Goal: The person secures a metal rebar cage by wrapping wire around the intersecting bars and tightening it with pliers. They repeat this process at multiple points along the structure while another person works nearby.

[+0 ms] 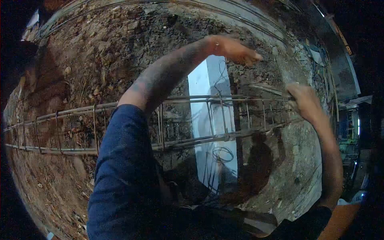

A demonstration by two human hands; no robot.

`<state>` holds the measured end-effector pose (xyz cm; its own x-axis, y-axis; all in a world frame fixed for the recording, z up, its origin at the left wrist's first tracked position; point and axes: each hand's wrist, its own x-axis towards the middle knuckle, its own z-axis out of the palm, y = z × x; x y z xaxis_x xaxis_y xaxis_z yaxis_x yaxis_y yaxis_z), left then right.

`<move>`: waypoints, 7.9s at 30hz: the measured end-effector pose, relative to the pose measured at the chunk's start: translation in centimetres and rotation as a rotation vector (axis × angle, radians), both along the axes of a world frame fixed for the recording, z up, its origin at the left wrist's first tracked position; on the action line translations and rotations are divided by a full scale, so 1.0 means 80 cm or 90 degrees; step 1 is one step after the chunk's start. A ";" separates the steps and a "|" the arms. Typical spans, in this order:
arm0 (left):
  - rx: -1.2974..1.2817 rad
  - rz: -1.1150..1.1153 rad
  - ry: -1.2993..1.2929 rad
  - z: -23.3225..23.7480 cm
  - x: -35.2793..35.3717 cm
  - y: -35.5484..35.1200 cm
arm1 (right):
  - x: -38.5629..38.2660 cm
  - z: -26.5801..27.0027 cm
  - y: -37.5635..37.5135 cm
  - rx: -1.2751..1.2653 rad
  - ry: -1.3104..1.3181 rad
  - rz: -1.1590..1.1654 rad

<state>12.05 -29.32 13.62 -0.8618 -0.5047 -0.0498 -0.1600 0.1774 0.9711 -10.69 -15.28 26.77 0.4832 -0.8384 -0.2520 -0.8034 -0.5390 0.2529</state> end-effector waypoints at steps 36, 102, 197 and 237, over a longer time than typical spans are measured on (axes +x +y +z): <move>0.027 0.215 0.307 -0.066 -0.006 0.038 | 0.124 -0.052 -0.137 -0.450 0.036 0.444; -0.471 0.786 0.130 -0.065 -0.050 0.094 | 0.203 -0.120 -0.161 -0.323 -0.713 -0.393; -0.434 0.261 0.035 0.029 -0.022 0.281 | -0.015 -0.085 0.151 0.137 -1.701 -0.347; 0.573 0.731 0.694 -0.040 0.120 0.480 | 0.210 -0.330 0.342 -0.224 -0.906 -0.116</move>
